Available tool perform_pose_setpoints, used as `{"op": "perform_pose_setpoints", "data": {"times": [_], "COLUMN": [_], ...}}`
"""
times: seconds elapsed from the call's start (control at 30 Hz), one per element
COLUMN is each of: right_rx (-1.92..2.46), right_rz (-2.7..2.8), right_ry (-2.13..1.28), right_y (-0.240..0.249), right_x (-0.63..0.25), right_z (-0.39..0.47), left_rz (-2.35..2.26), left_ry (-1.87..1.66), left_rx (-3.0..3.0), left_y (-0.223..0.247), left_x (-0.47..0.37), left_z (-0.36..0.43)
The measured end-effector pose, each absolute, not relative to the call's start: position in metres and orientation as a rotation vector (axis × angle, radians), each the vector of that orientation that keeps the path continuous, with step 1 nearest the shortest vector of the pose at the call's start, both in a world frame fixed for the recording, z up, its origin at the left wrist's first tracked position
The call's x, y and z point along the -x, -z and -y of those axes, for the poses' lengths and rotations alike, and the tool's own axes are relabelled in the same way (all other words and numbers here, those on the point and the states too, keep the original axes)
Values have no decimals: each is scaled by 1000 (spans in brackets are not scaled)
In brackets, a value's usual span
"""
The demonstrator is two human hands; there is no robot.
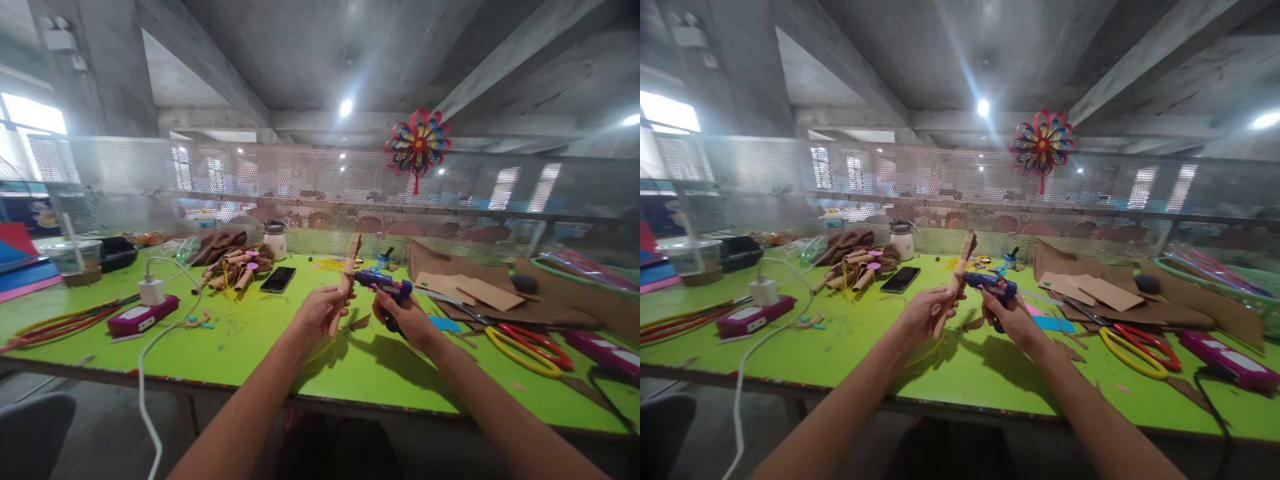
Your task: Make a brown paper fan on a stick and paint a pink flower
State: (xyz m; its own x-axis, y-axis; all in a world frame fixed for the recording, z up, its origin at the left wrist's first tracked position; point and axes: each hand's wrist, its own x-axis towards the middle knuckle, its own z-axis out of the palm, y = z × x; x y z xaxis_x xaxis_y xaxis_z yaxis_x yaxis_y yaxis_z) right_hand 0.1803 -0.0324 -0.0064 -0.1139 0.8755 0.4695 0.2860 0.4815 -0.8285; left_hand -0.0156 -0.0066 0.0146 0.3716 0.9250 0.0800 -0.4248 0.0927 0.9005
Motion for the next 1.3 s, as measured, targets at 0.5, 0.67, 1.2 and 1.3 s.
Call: {"op": "perform_pose_setpoints", "data": {"times": [0.5,0.67,1.2,1.3], "right_rx": [1013,999,887,836], "right_rz": [1588,1590,1473,1471], "right_ry": [-780,-807,-859,-959], "right_y": [9,11,3,0], "right_x": [-172,-173,-178,-180], "right_z": [32,31,35,38], "left_rz": [-612,-636,-604,-540], "left_ry": [-1125,-1131,-1083,-1041], "left_rx": [-1018,-1011,-1031,-1010], "left_y": [-15,-17,-16,-18], "left_x": [12,12,19,21], "left_z": [9,10,5,7]}}
